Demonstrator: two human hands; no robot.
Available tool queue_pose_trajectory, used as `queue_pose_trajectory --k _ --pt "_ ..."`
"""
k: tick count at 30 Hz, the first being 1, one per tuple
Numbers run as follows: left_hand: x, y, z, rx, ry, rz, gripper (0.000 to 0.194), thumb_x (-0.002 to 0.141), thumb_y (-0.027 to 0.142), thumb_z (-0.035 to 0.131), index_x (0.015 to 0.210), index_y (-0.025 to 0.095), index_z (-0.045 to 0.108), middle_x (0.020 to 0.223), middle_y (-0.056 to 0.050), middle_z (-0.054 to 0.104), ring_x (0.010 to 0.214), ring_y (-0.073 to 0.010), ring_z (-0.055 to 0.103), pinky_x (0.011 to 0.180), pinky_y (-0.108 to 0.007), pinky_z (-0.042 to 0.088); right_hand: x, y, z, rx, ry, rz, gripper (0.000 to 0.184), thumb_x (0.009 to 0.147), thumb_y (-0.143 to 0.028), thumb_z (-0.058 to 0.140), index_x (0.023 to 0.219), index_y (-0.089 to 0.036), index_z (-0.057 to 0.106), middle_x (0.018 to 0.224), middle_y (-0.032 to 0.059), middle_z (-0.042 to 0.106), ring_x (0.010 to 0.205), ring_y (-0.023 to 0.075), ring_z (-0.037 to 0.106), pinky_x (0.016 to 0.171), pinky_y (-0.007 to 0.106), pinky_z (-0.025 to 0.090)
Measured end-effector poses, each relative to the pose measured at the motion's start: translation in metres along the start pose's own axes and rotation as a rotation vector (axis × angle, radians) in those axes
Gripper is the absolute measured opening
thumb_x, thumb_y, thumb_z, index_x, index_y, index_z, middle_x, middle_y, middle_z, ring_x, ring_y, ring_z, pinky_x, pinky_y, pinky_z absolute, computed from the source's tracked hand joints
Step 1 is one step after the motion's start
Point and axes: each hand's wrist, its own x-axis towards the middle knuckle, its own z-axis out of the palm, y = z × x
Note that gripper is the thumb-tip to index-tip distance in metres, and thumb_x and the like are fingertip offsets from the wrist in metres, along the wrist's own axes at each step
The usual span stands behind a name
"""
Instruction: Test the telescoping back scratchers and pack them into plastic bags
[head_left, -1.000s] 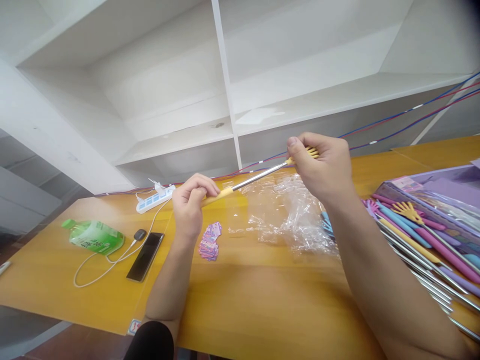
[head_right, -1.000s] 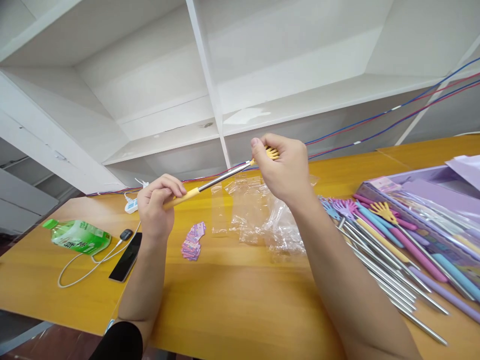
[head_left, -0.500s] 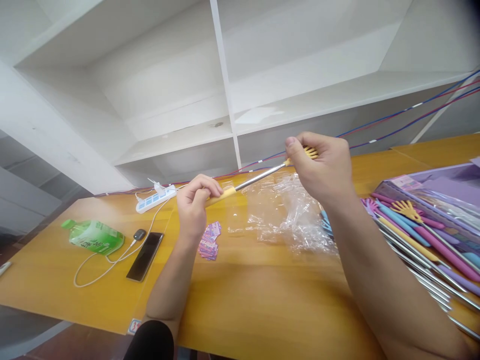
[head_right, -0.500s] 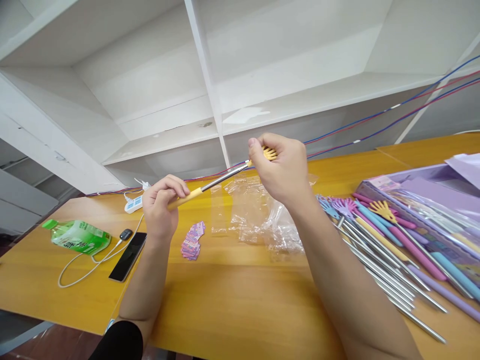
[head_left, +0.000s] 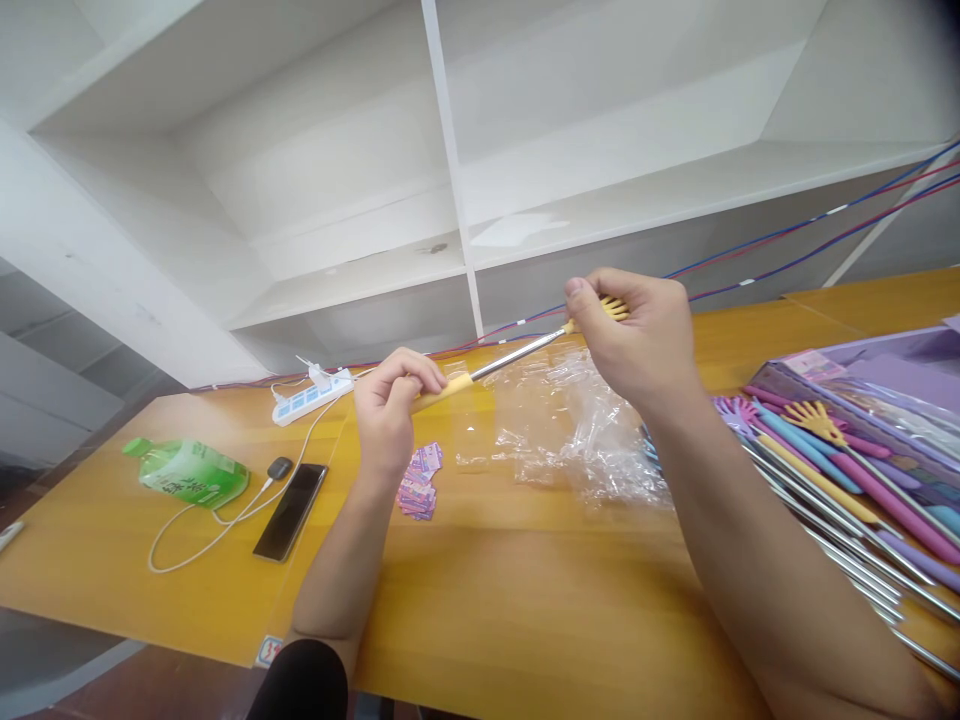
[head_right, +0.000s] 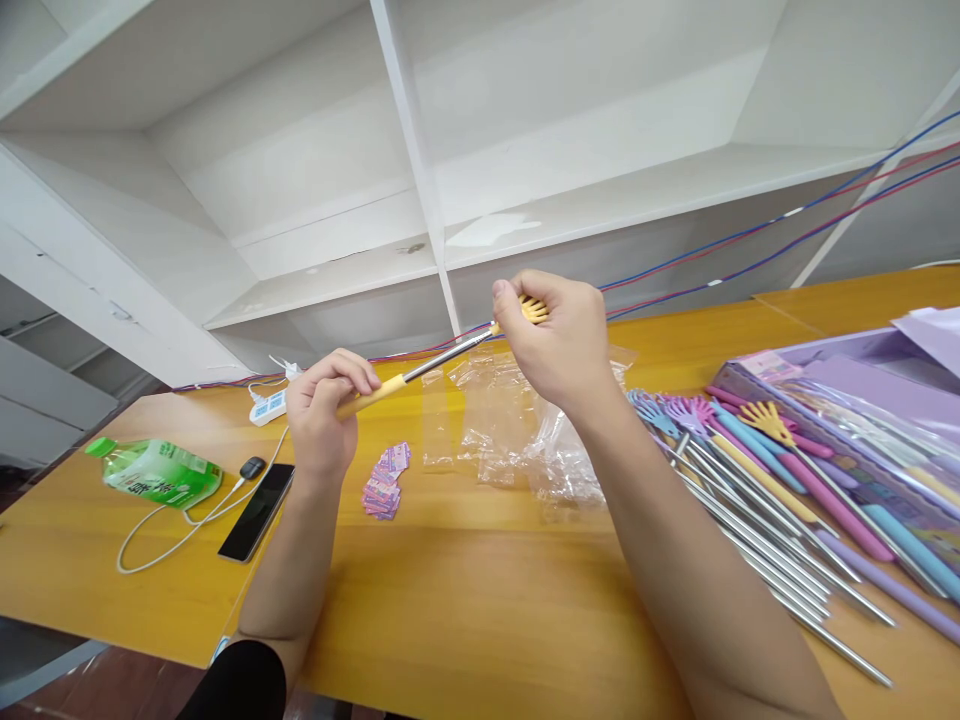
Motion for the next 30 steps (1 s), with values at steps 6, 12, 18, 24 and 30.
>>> queue_pose_trajectory --k 6,12,18,24,30 --pt "-0.0002 -0.0005 0.0012 -0.008 -0.005 0.016 0.027 0.083 0.010 0.052 0.066 0.021 0.069 0.074 -0.004 0.066 0.077 -0.0170 0.063 0.075 -0.031 0.049 -0.0004 -0.0003 0.0009 0.009 -0.006 0.013 0.040 0.098 -0.037 0.064 0.064 -0.021 0.050 0.057 -0.0028 0.037 0.057 0.0122 0.037 0.060 0.032 0.030" --pt "0.0002 0.0018 0.0016 0.002 0.010 0.007 0.026 0.083 0.011 0.052 0.064 0.021 0.068 0.072 -0.003 0.065 0.075 -0.0167 0.062 0.075 -0.031 0.049 -0.0017 -0.0011 0.0026 0.011 -0.017 0.024 0.038 0.098 -0.034 0.062 0.064 -0.022 0.051 0.058 -0.0028 0.037 0.058 0.0126 0.037 0.061 0.032 0.030" --pt "0.0007 0.0033 0.0024 0.006 0.023 -0.011 0.025 0.082 0.014 0.053 0.062 0.021 0.066 0.069 -0.003 0.063 0.073 -0.0164 0.061 0.073 -0.030 0.048 -0.0028 -0.0001 0.0044 0.000 -0.022 0.027 0.038 0.096 -0.035 0.061 0.063 -0.021 0.050 0.057 -0.0023 0.039 0.058 0.0127 0.037 0.060 0.033 0.029" --pt "0.0026 -0.0003 0.0030 -0.009 0.029 -0.050 0.024 0.081 0.014 0.054 0.061 0.021 0.065 0.069 -0.003 0.063 0.072 -0.0166 0.060 0.073 -0.030 0.049 -0.0035 -0.0006 0.0069 0.000 -0.011 0.020 0.041 0.096 -0.042 0.062 0.063 -0.022 0.050 0.058 -0.0015 0.039 0.058 0.0136 0.036 0.060 0.033 0.030" --pt "0.0020 -0.0033 0.0042 -0.030 0.020 -0.038 0.024 0.080 0.013 0.053 0.061 0.021 0.066 0.069 -0.003 0.064 0.072 -0.0163 0.060 0.073 -0.030 0.049 -0.0034 -0.0018 0.0074 0.002 -0.008 0.021 0.043 0.096 -0.044 0.062 0.062 -0.022 0.047 0.057 -0.0015 0.038 0.058 0.0138 0.036 0.059 0.033 0.029"
